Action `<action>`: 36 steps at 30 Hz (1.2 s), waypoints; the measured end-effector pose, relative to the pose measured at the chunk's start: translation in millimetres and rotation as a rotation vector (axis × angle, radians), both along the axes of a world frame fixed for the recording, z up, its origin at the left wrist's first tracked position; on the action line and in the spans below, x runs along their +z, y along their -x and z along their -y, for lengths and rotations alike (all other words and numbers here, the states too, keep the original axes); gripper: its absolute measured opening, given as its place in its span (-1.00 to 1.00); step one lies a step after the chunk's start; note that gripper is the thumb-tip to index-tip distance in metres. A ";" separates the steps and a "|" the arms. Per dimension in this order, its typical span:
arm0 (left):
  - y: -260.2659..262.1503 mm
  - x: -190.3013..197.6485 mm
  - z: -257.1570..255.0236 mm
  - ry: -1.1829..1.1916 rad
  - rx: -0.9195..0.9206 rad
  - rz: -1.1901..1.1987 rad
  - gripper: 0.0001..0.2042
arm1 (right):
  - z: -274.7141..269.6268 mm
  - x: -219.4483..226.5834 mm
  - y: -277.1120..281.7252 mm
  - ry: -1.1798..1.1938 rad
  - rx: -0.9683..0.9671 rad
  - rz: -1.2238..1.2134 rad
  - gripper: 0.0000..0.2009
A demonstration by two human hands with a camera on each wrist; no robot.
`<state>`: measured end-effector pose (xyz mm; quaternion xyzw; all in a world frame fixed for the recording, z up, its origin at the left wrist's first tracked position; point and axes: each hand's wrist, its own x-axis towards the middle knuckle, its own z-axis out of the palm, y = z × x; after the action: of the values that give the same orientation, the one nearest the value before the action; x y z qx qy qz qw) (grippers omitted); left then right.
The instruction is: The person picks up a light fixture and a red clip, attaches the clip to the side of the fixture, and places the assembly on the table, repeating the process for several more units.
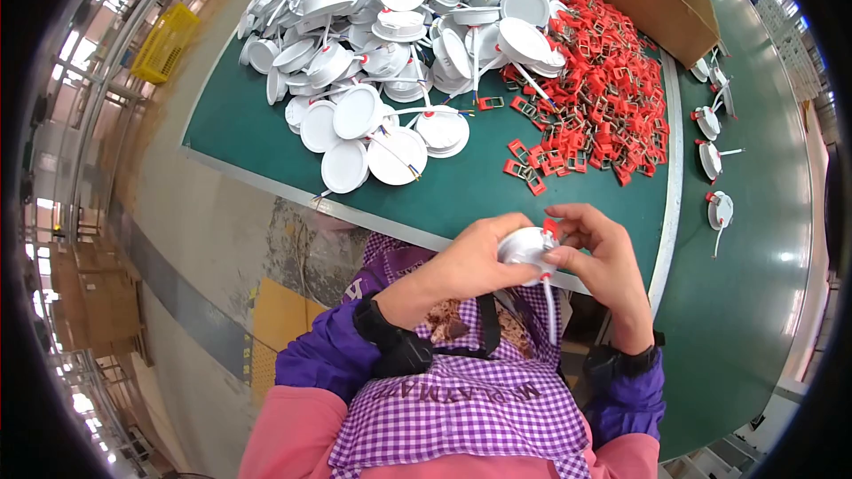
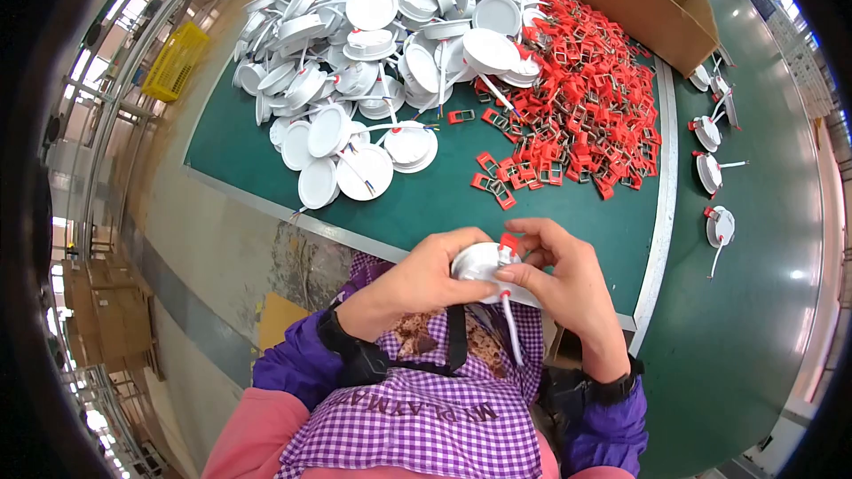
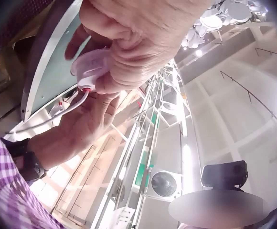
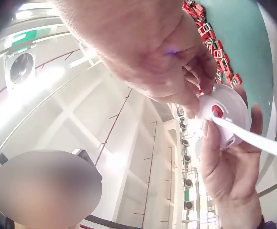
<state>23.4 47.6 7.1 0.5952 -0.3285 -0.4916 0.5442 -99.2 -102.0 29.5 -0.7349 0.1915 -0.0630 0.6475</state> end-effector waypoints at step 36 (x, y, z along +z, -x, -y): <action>-7.7 -12.3 -10.0 0.038 0.488 -0.781 -0.66 | 5.3 -31.4 -18.2 0.846 -0.199 -0.078 -0.91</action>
<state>31.0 57.6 -5.2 0.4152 0.0420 -0.5305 0.7378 -81.0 -107.3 -1.8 -0.9152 0.2431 -0.1704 0.2724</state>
